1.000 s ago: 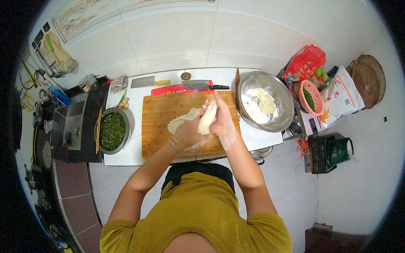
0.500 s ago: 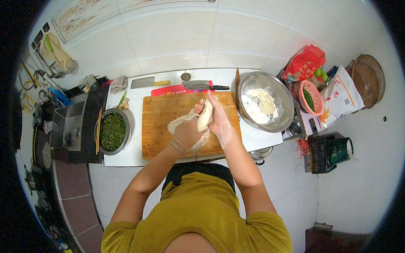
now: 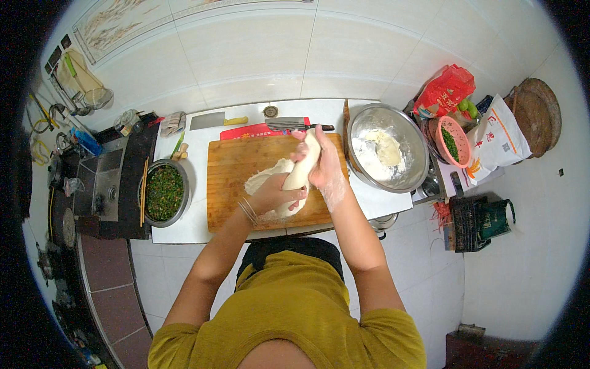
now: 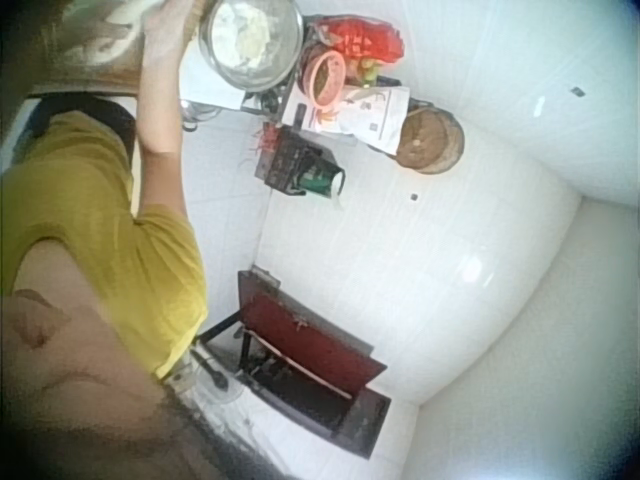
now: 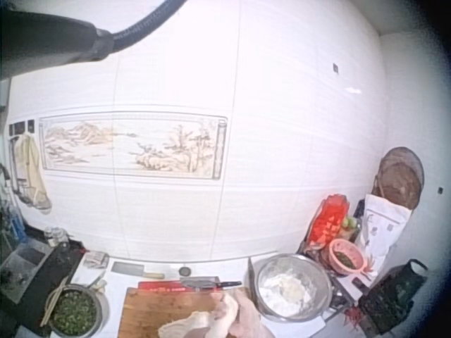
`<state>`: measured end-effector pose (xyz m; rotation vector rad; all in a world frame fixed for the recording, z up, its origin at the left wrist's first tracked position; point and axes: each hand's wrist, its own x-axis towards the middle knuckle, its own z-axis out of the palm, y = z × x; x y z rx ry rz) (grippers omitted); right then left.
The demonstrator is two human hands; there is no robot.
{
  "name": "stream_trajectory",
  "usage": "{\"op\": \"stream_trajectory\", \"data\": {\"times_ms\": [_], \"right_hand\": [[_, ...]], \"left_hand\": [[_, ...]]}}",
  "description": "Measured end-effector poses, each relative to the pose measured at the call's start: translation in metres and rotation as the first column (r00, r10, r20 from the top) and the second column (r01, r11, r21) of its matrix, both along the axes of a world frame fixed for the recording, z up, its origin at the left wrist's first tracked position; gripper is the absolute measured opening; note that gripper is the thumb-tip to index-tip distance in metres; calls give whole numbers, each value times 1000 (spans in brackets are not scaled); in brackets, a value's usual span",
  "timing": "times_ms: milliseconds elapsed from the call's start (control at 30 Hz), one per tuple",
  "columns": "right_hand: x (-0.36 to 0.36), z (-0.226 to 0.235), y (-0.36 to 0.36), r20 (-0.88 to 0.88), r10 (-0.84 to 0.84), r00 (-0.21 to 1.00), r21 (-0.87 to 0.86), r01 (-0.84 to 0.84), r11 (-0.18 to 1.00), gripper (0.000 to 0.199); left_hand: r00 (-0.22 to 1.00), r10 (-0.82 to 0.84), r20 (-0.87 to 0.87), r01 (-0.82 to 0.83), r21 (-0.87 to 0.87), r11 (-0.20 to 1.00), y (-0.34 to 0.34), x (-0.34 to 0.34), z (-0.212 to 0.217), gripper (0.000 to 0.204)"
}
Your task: The person kneads and rolls a piece of dough into a long rope on a floured wooden cutting board. They briefly move to the sink to fill a pot with water, then return to the board to cut the dough rope into small, uniform pieces using a knife.
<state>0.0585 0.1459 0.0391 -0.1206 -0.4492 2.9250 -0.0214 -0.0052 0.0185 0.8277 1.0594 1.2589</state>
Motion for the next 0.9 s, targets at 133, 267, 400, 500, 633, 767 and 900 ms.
{"op": "stream_trajectory", "data": {"times_ms": [133, 267, 400, 500, 633, 767, 900], "right_hand": [[6, 5, -27, 24, -5, 1000, 383, -5, 924, 52], [6, 4, -15, 18, -206, 978, 266, 194, 944, 30], [2, 19, -10, 21, -78, 997, -6, 78, 997, 32], [0, 17, 2, 3, 0, 1000, 56, -1, 998, 39], [-3, 14, -8, -17, -140, 990, 23, 140, 990, 51], [0, 48, -52, 284, -299, 911, 172, 258, 951, 54], [2, 12, -24, 318, -179, 931, 192, 121, 974, 33]], "left_hand": [[982, 81, -173, -79, 21, 997, 2, 8, 27, 26], [918, 97, -385, -40, 153, 987, 0, 11, 3, 25], [928, 80, -365, -94, -20, 995, -11, 27, 7, 26], [735, 254, -629, -212, 143, 967, -7, 32, -5, 26], [673, 325, -664, -221, 239, 945, -4, 19, 5, 28], [546, 282, -789, -234, 180, 955, 3, 14, 2, 27], [567, 246, -786, -240, 128, 962, 0, 19, -1, 29]]}}
